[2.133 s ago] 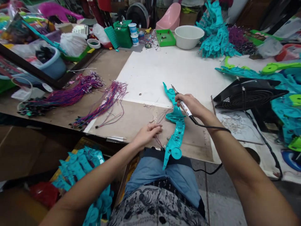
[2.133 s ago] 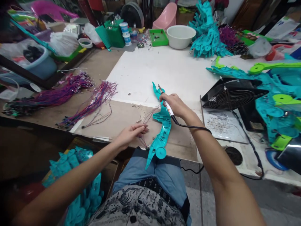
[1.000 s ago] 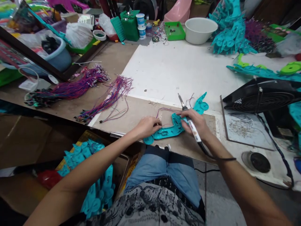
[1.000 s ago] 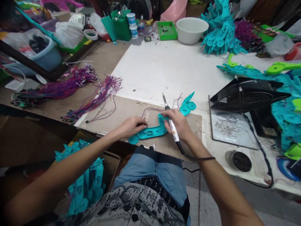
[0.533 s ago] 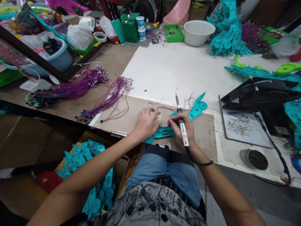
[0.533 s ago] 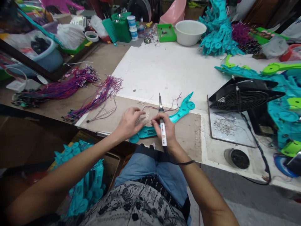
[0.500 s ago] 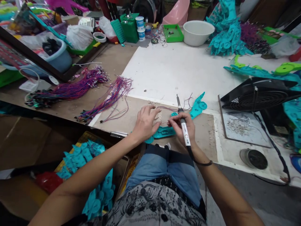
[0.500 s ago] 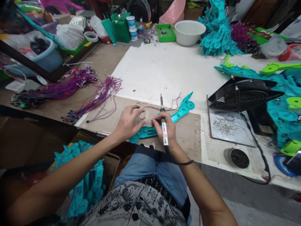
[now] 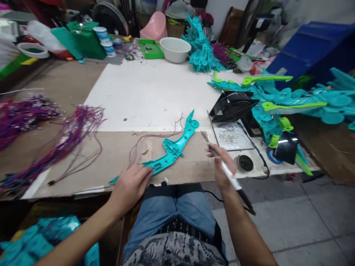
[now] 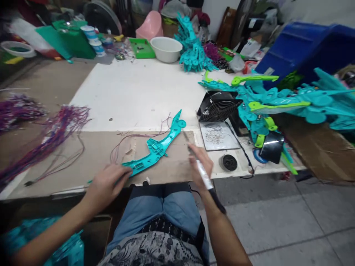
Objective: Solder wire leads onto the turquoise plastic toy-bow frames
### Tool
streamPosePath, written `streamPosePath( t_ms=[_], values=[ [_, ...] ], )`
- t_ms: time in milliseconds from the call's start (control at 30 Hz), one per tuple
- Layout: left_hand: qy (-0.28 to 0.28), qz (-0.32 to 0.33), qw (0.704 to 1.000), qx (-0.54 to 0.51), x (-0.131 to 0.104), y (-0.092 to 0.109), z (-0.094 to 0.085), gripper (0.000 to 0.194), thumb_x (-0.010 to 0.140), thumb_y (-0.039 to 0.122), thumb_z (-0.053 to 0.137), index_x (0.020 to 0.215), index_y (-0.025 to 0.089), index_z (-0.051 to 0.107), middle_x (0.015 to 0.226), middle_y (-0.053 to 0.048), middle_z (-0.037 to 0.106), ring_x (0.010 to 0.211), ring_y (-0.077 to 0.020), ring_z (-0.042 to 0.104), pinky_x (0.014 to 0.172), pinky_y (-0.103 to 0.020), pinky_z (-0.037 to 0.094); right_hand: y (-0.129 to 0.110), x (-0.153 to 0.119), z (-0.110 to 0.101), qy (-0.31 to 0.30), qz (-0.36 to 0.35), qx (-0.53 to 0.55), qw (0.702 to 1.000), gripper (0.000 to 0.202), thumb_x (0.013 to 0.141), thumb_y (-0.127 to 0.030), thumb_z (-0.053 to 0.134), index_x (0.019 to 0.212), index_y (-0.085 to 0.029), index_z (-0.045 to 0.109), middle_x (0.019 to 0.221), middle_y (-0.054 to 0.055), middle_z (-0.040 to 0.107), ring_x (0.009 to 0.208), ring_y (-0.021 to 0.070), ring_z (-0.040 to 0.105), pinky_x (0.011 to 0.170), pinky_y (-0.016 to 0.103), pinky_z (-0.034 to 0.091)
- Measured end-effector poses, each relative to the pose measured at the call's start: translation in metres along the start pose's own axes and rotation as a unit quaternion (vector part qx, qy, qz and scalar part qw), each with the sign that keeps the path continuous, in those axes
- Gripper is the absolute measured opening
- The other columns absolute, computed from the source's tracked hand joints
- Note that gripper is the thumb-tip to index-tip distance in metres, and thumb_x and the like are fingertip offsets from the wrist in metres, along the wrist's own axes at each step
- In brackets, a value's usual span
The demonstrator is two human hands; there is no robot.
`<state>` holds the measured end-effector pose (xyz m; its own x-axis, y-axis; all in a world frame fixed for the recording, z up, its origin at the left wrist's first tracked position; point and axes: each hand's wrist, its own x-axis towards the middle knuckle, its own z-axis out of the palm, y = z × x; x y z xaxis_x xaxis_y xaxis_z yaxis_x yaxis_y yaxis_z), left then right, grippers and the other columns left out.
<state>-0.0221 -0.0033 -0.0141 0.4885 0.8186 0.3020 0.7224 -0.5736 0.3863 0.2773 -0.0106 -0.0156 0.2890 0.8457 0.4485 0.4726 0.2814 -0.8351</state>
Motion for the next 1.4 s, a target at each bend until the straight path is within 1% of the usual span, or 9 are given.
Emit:
streamPosePath(
  t_ms=[67,133,233,367,533,867,1033,1233,1400],
  values=[
    [0.032,0.014,0.999,0.025,-0.012,0.003,0.017,0.015,0.094,0.022,0.049,0.088,0.020,0.063,0.082,-0.004,0.066,0.078,-0.0197,0.059,0.076,-0.034,0.042,0.019,0.010,-0.041,0.091,0.018,-0.057,0.994,0.032,0.087,-0.043,0.059,0.101,-0.018,0.072,0.091,0.007,0.072,0.072,0.0179,0.066,0.071,0.033,0.054],
    [0.069,0.013,0.997,0.036,-0.015,0.006,0.034,0.011,0.092,0.020,0.052,0.089,0.020,0.062,0.083,-0.005,0.066,0.079,-0.0207,0.059,0.076,-0.035,0.043,0.040,0.022,-0.073,0.194,0.059,-0.160,0.966,0.032,0.081,-0.045,0.062,0.090,-0.016,0.074,0.077,0.005,0.072,0.067,0.0196,0.067,0.068,0.033,0.054],
    [0.109,0.004,0.994,0.028,-0.008,0.012,0.051,0.008,0.091,0.019,0.054,0.090,0.020,0.061,0.082,-0.006,0.066,0.077,-0.0216,0.058,0.071,-0.035,0.043,0.067,0.040,-0.097,0.229,0.092,-0.241,0.939,0.034,0.077,-0.044,0.062,0.086,-0.014,0.075,0.080,0.009,0.074,0.073,0.0241,0.069,0.073,0.035,0.055],
    [0.121,-0.012,0.993,0.010,0.008,0.021,0.062,0.007,0.090,0.019,0.054,0.089,0.021,0.061,0.085,-0.005,0.067,0.078,-0.0218,0.059,0.071,-0.036,0.043,0.086,0.056,-0.102,0.205,0.095,-0.262,0.938,0.033,0.076,-0.042,0.060,0.084,-0.014,0.075,0.083,0.010,0.075,0.079,0.0258,0.070,0.078,0.037,0.054],
    [0.121,-0.027,0.992,-0.021,0.013,0.027,0.064,0.006,0.090,0.018,0.055,0.091,0.021,0.060,0.088,-0.006,0.067,0.081,-0.0220,0.060,0.074,-0.037,0.044,0.088,0.062,-0.099,0.188,0.069,-0.263,0.944,0.032,0.078,-0.041,0.058,0.083,-0.014,0.074,0.082,0.010,0.075,0.078,0.0237,0.070,0.078,0.034,0.054],
    [0.138,-0.049,0.985,-0.086,0.019,0.024,0.047,0.007,0.089,0.020,0.059,0.091,0.021,0.065,0.083,-0.003,0.070,0.079,-0.0197,0.063,0.076,-0.035,0.045,0.096,0.066,-0.108,0.181,0.100,-0.249,0.946,0.036,0.076,-0.044,0.060,0.085,-0.013,0.075,0.080,0.010,0.074,0.072,0.0237,0.068,0.072,0.036,0.054],
    [0.125,-0.146,0.976,-0.106,0.023,0.024,0.036,0.011,0.089,0.026,0.058,0.090,0.021,0.068,0.082,-0.002,0.071,0.079,-0.0189,0.064,0.080,-0.037,0.045,0.058,0.045,-0.090,0.187,0.116,-0.203,0.954,0.032,0.078,-0.043,0.063,0.089,-0.016,0.075,0.071,0.005,0.071,0.064,0.0210,0.066,0.064,0.034,0.054],
    [0.086,-0.205,0.973,-0.063,0.027,0.031,0.042,0.011,0.088,0.023,0.058,0.083,0.021,0.067,0.080,-0.002,0.071,0.083,-0.0200,0.060,0.085,-0.040,0.039,-0.007,-0.016,-0.033,-0.075,0.001,-0.084,0.994,0.016,0.085,-0.027,0.062,0.096,-0.025,0.073,0.086,0.003,0.073,0.076,0.0205,0.068,0.074,0.037,0.056],
    [0.124,-0.199,0.972,-0.034,0.028,0.037,0.045,0.012,0.089,0.024,0.058,0.079,0.019,0.063,0.078,-0.001,0.069,0.080,-0.0190,0.059,0.087,-0.039,0.035,-0.022,-0.040,0.006,-0.124,-0.062,-0.015,0.990,0.027,0.084,-0.012,0.060,0.105,-0.027,0.069,0.092,0.003,0.072,0.084,0.0197,0.067,0.076,0.035,0.056]
  ],
)
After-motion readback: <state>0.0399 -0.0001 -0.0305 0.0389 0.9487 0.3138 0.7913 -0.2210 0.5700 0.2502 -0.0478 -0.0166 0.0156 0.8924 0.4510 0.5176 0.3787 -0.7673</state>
